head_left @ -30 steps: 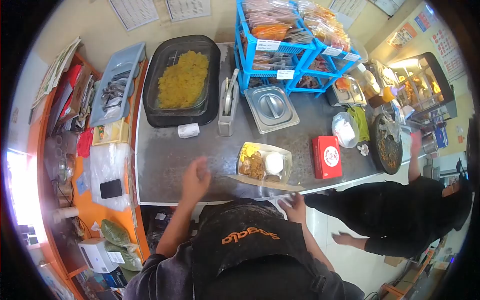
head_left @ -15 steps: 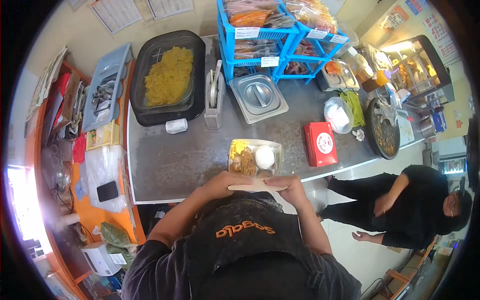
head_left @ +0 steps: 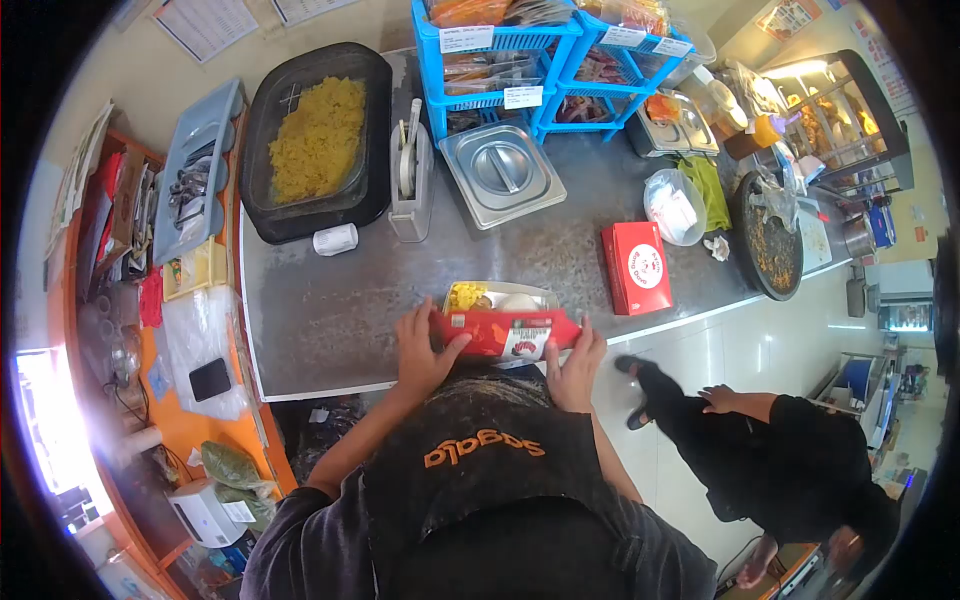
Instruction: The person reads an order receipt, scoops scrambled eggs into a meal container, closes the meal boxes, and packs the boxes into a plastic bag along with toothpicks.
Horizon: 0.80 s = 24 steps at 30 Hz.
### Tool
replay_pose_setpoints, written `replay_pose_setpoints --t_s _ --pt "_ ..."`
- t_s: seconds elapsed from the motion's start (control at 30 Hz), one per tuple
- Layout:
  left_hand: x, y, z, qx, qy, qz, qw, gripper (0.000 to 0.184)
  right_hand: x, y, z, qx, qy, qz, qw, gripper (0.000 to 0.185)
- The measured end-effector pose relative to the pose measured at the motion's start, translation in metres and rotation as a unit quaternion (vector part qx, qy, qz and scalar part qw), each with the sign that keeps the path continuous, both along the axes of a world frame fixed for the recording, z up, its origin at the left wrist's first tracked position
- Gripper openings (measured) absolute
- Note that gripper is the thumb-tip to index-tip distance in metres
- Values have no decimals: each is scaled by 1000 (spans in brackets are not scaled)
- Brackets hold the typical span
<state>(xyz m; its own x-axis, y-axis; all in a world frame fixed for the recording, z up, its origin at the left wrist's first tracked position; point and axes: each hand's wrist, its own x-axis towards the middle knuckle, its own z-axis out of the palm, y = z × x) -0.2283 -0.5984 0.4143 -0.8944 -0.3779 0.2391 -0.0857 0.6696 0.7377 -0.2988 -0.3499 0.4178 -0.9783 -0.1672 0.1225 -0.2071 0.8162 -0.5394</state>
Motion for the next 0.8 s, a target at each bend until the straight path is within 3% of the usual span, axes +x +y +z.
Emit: replay_pose_setpoints --t_s 0.1,0.23,0.27,0.3,0.33,0.4,0.43,0.47,0.5,0.53,0.63,0.7,0.8 --pt "-13 6 -12 -55 -58 43 996 58 -13 -13 -9 60 -58 -14 996 56" --pt "-25 1 -16 22 -247 -9 969 54 -25 -22 -10 35 -229 -23 972 53" --pt "-30 0 2 32 -302 -25 952 54 -30 -21 -12 25 -281 -29 959 55" --pt "-33 -3 14 43 -355 -37 933 55 -31 -12 -21 26 -254 -9 967 55" --pt "-30 -9 -6 84 -335 -72 936 56 -31 -6 -30 22 -226 19 974 55" --pt "-19 -8 16 156 -219 -69 961 43 -31 -9 8 -40 -268 14 963 54" --pt "-13 -7 9 187 -186 -59 963 36 -28 -3 -5 -38 -245 29 968 51" --pt "-9 -7 9 164 -222 -50 960 31 -27 4 -11 -80 -266 24 960 48" --pt "-5 -2 1 235 -123 -43 963 28 -21 -2 6 -220 -266 46 937 44" --pt "-3 -3 7 227 -96 -48 968 28 -20 2 -11 -345 -301 36 889 42" --pt "1 -3 5 251 -84 -49 963 30 -13 -17 -9 -467 -197 8 862 43" --pt "-1 -1 -13 263 -52 -46 962 33 -31 12 -46 -378 -216 52 899 45" --pt "0 0 -19 294 -12 -38 955 37 -39 22 -59 -282 -214 41 934 46"
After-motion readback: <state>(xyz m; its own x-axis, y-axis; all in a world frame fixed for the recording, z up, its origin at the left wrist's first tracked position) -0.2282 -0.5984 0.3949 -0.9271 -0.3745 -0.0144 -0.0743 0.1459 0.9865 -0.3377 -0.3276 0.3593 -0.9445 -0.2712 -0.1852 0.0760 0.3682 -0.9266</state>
